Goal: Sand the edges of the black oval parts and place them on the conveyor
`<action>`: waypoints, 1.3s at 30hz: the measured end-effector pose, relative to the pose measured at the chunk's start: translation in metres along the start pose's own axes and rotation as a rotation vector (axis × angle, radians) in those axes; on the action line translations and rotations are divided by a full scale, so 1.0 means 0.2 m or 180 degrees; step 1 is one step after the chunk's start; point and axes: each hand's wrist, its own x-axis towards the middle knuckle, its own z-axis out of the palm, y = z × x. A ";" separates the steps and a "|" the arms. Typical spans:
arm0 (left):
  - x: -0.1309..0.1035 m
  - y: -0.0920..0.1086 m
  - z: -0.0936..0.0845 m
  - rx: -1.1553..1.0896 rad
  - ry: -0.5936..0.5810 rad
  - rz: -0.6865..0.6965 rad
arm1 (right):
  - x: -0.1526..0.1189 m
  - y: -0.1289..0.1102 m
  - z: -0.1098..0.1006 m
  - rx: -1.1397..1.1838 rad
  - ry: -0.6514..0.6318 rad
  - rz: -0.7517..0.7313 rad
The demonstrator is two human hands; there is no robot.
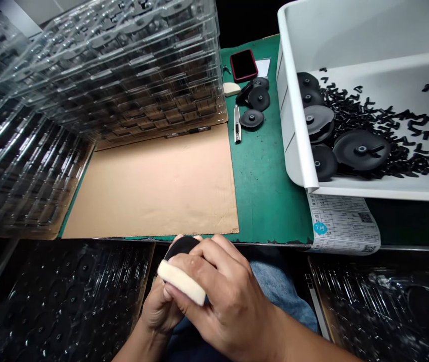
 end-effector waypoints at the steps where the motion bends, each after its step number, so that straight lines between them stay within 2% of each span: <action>1: 0.00 0.00 -0.01 -0.0010 0.0046 -0.0026 | 0.00 0.00 0.00 0.0011 -0.0099 0.0016; 7: -0.01 0.00 -0.03 0.0006 0.0057 -0.0185 | -0.08 0.02 -0.02 0.0006 -0.0292 0.0121; 11: -0.01 -0.01 -0.02 0.0091 0.0135 -0.0341 | -0.08 0.02 -0.08 -0.0226 -0.0648 0.0248; 14: 0.00 0.00 -0.03 -0.0024 0.0003 -0.0361 | -0.11 0.04 -0.16 -0.0505 -0.0806 0.0198; 16: 0.00 0.02 -0.03 -0.0160 -0.0176 -0.0364 | -0.14 0.07 -0.20 -0.0716 -0.0724 0.0145; 20: 0.03 0.10 -0.02 -0.0336 -0.0689 -0.0610 | -0.19 0.12 -0.26 -0.1054 -0.0107 0.0347; 22: 0.04 0.12 -0.02 -0.0327 -0.0935 -0.0837 | -0.17 0.12 -0.26 -0.0847 0.0061 0.0540; 23: 0.04 0.13 -0.02 -0.0267 -0.1020 -0.0973 | -0.15 0.11 -0.25 -0.0595 0.0000 0.0633; 25: 0.06 0.13 -0.03 0.0014 -0.1070 -0.1262 | -0.08 0.09 -0.22 0.0138 -0.0448 0.0752; 28: 0.07 0.14 -0.05 0.0967 -0.0821 -0.1472 | 0.01 0.06 -0.18 0.1085 -0.1386 0.0890; 29: 0.08 0.15 -0.06 0.1274 -0.0752 -0.1511 | 0.02 0.06 -0.17 0.1231 -0.1499 0.0925; 31: 0.08 0.18 -0.07 0.1604 -0.0660 -0.1514 | 0.02 0.07 -0.13 0.1351 -0.1295 0.1024; 33: 0.09 0.19 -0.07 0.1579 -0.0499 -0.1164 | -0.02 0.10 -0.10 0.1520 -0.0747 0.1225; 35: 0.09 0.19 -0.07 0.1507 -0.0333 -0.0366 | -0.07 0.12 -0.06 0.1881 -0.0262 0.1637; 37: 0.08 0.17 -0.07 0.1391 -0.0513 0.0355 | -0.12 0.14 -0.01 0.2307 0.0058 0.2023; 39: 0.07 0.14 -0.06 0.1190 -0.0896 0.0636 | -0.15 0.15 0.03 0.2612 0.0231 0.2164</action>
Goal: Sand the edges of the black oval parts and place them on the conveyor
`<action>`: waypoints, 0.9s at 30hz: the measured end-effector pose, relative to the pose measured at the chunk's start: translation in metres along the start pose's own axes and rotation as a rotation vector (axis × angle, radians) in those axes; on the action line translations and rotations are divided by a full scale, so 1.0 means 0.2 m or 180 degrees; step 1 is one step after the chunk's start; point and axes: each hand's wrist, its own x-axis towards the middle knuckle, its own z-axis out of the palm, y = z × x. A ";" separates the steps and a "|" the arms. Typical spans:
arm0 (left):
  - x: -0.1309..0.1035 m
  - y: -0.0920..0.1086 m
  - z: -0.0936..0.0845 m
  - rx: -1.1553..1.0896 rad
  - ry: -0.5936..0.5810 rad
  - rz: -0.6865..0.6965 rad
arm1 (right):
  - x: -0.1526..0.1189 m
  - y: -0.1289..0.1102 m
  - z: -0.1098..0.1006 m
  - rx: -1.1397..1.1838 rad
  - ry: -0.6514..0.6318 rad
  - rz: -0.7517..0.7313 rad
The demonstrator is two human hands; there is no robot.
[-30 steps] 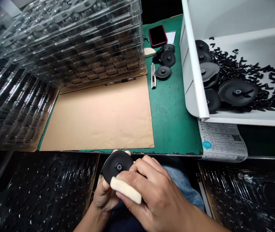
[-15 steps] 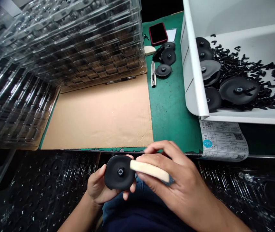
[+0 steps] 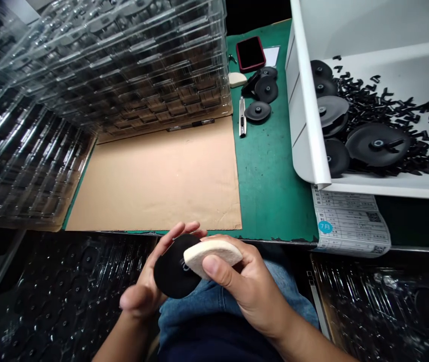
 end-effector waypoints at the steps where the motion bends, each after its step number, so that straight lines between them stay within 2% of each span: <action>1: -0.01 -0.01 0.01 -0.0101 -0.0095 0.0084 | 0.00 0.01 0.01 0.0098 0.0003 -0.0013; 4: -0.02 -0.04 0.05 -0.0302 -0.0018 0.0275 | 0.00 0.01 0.03 0.0098 -0.0142 -0.0067; 6: -0.02 -0.04 0.06 -0.0433 0.0080 0.0337 | 0.01 -0.03 0.03 -0.0281 -0.0144 -0.0279; 10: -0.03 -0.02 0.07 -0.0692 0.0134 0.0165 | 0.02 -0.12 0.06 -0.1562 0.0182 -0.1403; 12: -0.03 -0.01 0.07 -0.0734 0.0152 0.0084 | 0.03 -0.15 0.09 -0.1954 0.0054 -0.1946; 14: -0.03 0.00 0.08 -0.0761 0.0208 0.0068 | 0.02 -0.18 0.12 -0.2195 -0.0153 -0.2238; 20: -0.02 -0.02 0.09 -0.0931 0.0306 0.0003 | -0.02 -0.19 0.08 -0.2953 -0.0410 -0.2116; 25: -0.03 -0.03 0.08 -0.0830 0.0164 -0.0035 | -0.01 -0.18 0.10 -0.2696 -0.0149 -0.2273; 27: -0.03 -0.02 0.09 -0.0873 0.0239 -0.0085 | -0.01 -0.17 0.09 -0.2771 -0.0241 -0.2272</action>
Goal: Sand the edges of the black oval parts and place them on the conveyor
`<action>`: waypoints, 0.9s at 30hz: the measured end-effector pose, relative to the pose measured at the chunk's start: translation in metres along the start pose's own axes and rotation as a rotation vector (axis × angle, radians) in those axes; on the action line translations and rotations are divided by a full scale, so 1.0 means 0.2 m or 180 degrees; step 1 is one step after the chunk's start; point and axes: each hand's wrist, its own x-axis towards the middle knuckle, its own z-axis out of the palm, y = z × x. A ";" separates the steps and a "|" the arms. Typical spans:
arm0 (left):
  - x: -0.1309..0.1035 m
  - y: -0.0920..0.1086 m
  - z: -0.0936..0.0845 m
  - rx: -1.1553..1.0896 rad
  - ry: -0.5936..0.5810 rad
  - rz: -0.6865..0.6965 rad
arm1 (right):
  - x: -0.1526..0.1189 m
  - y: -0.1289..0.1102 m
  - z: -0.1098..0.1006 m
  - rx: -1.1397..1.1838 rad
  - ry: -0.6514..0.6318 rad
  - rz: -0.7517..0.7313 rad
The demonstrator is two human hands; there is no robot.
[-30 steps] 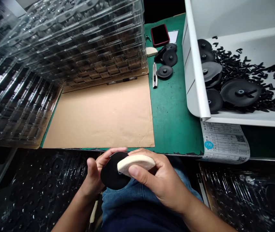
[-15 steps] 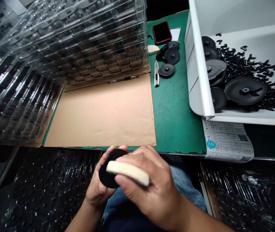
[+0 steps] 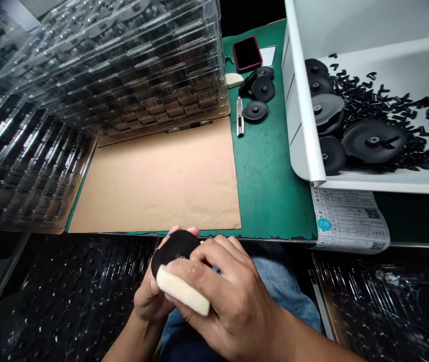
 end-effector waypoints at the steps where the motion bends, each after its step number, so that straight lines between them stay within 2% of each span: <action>1: 0.00 0.00 0.00 -0.0060 0.0078 -0.0066 | -0.01 0.01 0.00 -0.0047 -0.0080 -0.0002; 5: 0.00 0.02 -0.01 -0.0381 0.0197 -0.0361 | -0.10 0.06 -0.06 -0.0324 -0.0427 0.0182; 8: 0.00 0.03 -0.01 -0.0624 0.0006 -0.0563 | -0.13 0.10 -0.13 -0.0583 -0.0313 0.0253; 12: 0.00 0.05 -0.01 -0.0661 -0.0241 -0.0786 | -0.11 0.12 -0.17 -0.0713 -0.0019 0.0217; 19: -0.01 0.04 -0.03 -0.0353 -0.0271 -0.0968 | -0.03 0.11 -0.12 -0.0615 -0.0323 0.0151; 24: -0.02 0.02 -0.04 -0.0217 0.0039 -0.0934 | 0.01 0.10 -0.09 -0.0213 -0.0485 0.0023; 27: -0.02 0.02 -0.04 -0.0273 -0.0054 -0.0903 | 0.00 0.13 -0.10 -0.0379 -0.0467 0.0073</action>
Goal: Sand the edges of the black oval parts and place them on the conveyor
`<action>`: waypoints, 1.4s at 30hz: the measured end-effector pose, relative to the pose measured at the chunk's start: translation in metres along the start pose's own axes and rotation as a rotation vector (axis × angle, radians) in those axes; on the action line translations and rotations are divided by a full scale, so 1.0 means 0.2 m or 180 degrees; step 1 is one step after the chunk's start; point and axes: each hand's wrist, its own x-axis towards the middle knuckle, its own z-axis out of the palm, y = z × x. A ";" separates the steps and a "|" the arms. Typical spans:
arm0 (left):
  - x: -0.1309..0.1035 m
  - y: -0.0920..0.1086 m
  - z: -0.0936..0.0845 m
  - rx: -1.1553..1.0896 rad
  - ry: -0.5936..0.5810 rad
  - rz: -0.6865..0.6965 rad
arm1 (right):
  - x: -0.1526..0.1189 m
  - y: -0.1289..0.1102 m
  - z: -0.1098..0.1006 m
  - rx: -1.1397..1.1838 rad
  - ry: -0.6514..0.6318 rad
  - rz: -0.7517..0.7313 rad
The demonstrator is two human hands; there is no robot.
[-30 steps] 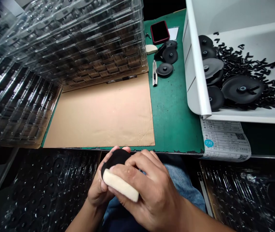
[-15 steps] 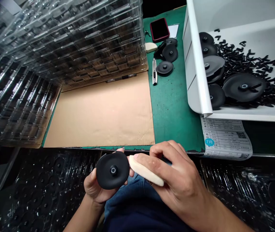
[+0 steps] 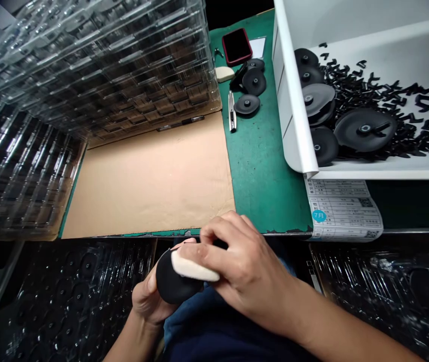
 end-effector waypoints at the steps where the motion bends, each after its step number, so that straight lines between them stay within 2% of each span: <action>1: 0.00 0.00 0.00 -0.0001 -0.0052 -0.0013 | 0.00 0.01 0.00 -0.0070 0.0023 0.0061; 4: 0.01 0.00 -0.01 0.0069 -0.0005 -0.0014 | -0.01 0.02 0.00 -0.0086 0.0075 0.0136; 11: 0.01 0.00 -0.03 -0.0017 0.0097 -0.0018 | 0.05 -0.01 0.00 0.0311 -0.0176 -0.0140; 14: 0.02 0.02 -0.04 -0.0032 0.0174 -0.0145 | 0.01 0.02 -0.02 0.0406 0.0000 -0.0048; 16: 0.03 0.05 -0.06 0.0047 0.0084 -0.0456 | -0.03 0.05 -0.03 0.0312 0.0214 0.0179; 20: 0.07 0.12 -0.11 0.0871 0.0090 -0.1546 | -0.09 0.07 0.00 0.0090 0.0286 0.0485; 22: 0.08 0.15 -0.13 0.1306 0.0139 -0.2027 | -0.09 0.06 0.03 0.0118 0.0183 0.0427; 25: 0.10 0.18 -0.14 0.1560 0.0132 -0.2356 | -0.06 0.01 0.08 0.0255 0.0074 0.0209; 29: 0.09 0.15 -0.15 0.1442 0.0257 -0.2403 | -0.01 -0.05 0.17 0.0237 0.0022 -0.0012; 33: 0.06 0.13 -0.14 0.1270 0.0450 -0.2251 | -0.01 -0.08 0.23 0.0270 -0.0121 0.0072; 38: 0.06 0.11 -0.13 0.0921 0.0547 -0.2007 | -0.09 -0.06 0.20 0.0221 -0.0437 0.0081; 42: 0.05 0.09 -0.13 0.0686 0.0510 -0.2033 | -0.11 -0.05 0.17 0.0046 -0.0567 0.0101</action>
